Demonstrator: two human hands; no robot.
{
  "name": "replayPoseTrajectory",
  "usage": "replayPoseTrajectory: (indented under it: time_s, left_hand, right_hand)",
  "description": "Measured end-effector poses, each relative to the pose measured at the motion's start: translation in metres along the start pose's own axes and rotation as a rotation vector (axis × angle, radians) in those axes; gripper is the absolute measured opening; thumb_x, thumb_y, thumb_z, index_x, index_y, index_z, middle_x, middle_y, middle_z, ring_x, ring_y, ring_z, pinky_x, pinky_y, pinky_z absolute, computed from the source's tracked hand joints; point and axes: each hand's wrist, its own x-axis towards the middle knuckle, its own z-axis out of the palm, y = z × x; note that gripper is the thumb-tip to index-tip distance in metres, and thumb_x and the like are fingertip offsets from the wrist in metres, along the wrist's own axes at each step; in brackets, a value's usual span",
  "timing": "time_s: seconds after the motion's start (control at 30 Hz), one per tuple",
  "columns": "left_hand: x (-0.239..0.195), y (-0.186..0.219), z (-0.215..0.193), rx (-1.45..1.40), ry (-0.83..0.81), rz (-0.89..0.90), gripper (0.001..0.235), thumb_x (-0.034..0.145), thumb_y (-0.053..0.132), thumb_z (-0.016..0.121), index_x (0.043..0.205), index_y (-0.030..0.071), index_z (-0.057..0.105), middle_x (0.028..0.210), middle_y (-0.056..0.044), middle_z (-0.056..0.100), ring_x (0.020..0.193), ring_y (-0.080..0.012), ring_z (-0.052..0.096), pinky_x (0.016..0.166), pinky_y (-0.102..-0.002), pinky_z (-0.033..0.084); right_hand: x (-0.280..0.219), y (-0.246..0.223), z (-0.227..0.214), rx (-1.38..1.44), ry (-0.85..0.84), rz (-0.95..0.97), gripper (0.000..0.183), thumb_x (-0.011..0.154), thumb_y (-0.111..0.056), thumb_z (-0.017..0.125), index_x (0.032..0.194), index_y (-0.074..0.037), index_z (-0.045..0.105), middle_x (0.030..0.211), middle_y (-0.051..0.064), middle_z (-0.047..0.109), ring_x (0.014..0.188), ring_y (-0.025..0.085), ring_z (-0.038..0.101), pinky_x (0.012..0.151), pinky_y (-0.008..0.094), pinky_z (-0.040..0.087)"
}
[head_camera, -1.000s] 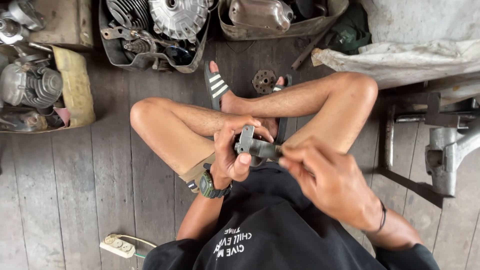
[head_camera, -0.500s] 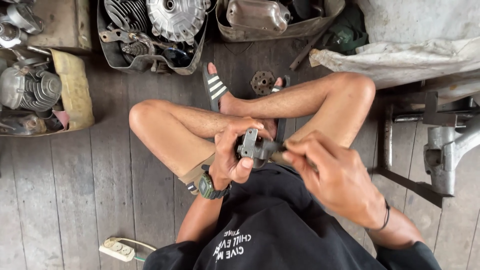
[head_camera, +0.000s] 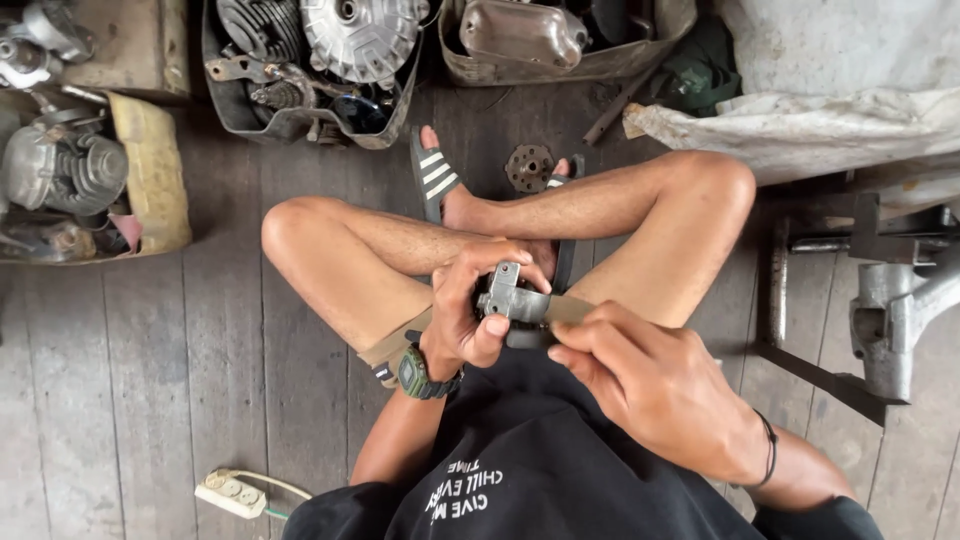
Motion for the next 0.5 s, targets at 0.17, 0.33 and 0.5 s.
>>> replayPoseTrajectory:
  time_s: [0.17,0.33,0.5]
  left_hand:
    - [0.001,-0.002,0.003,-0.106,0.020,-0.056,0.052,0.105,0.049,0.044,0.123,0.000,0.049,0.088,-0.015,0.073,0.072,-0.0224,0.070,0.069,-0.032,0.058]
    - [-0.005,-0.016,0.015,-0.365,0.129,-0.215,0.049,0.105,0.049,0.038,0.126,0.005,0.045,0.090,-0.015,0.070,0.076,-0.0225,0.066,0.076,-0.033,0.055]
    - [-0.011,-0.029,0.025,-0.606,0.247,-0.391,0.052,0.106,0.052,0.033,0.127,0.006,0.045,0.087,-0.016,0.067,0.060,-0.0215,0.063,0.050,-0.028,0.051]
  right_hand:
    - [0.002,0.003,-0.004,0.062,-0.010,0.037,0.015,0.084,-0.005,0.076,0.097,-0.004,0.069,0.083,0.002,0.069,0.049,0.015,0.056,0.046,0.031,0.043]
    - [-0.001,0.003,-0.031,-0.057,0.126,0.171,0.014,0.084,0.001,0.079,0.094,0.004,0.069,0.086,0.008,0.072,0.049,0.013,0.053,0.044,0.026,0.039]
    - [0.004,-0.019,-0.075,-0.625,-0.218,0.264,0.012,0.096,-0.028,0.064,0.103,-0.019,0.068,0.090,-0.008,0.071,0.057,0.026,0.067,0.048,0.041,0.051]
